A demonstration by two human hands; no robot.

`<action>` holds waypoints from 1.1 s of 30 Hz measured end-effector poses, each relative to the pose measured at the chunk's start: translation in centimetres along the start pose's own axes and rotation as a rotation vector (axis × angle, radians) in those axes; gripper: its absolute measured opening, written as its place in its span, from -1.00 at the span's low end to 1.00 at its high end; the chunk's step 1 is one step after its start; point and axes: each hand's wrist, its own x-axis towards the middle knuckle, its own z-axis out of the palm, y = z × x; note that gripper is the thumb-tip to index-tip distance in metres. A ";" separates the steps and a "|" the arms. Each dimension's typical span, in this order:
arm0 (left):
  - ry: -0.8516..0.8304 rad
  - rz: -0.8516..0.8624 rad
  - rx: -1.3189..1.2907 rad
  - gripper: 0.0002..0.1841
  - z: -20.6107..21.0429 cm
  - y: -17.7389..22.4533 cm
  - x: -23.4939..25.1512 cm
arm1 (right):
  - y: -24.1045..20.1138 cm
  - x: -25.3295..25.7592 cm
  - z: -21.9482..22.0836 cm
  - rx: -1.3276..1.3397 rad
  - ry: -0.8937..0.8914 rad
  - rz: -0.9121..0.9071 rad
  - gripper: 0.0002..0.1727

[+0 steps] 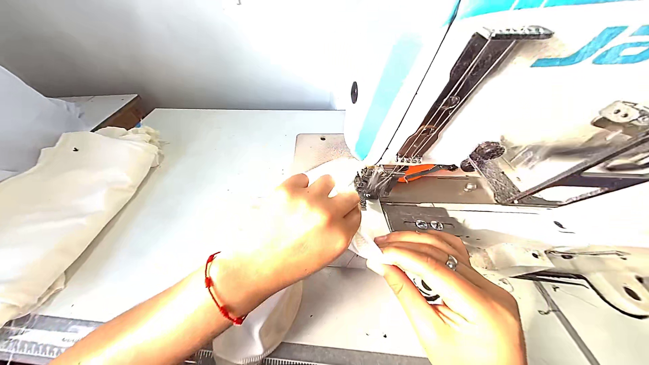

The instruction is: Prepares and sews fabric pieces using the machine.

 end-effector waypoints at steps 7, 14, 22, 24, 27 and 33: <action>-0.021 0.002 -0.005 -0.71 0.6 -0.6 0.5 | 0.1 0.6 0.4 -0.082 0.031 0.025 -0.84; 0.001 -0.032 0.012 -0.73 1.8 -1.4 0.9 | 0.5 0.9 1.0 -0.239 0.077 -0.038 -0.83; -0.004 -0.134 -0.013 -0.89 2.3 -1.5 0.9 | 3.8 6.3 -3.9 -0.551 -0.178 0.017 -0.76; 0.034 -0.195 -0.054 -0.90 3.4 -3.0 1.6 | 5.0 8.2 -4.6 -0.538 -0.400 0.133 -0.80; 0.028 -0.301 -0.077 -0.87 5.6 -6.2 3.6 | 6.4 9.6 -4.6 -0.550 -0.473 0.141 -0.82; -0.275 -0.471 -0.208 -0.76 6.1 -8.0 7.1 | 6.1 11.2 -2.8 -0.380 -0.597 0.194 -0.77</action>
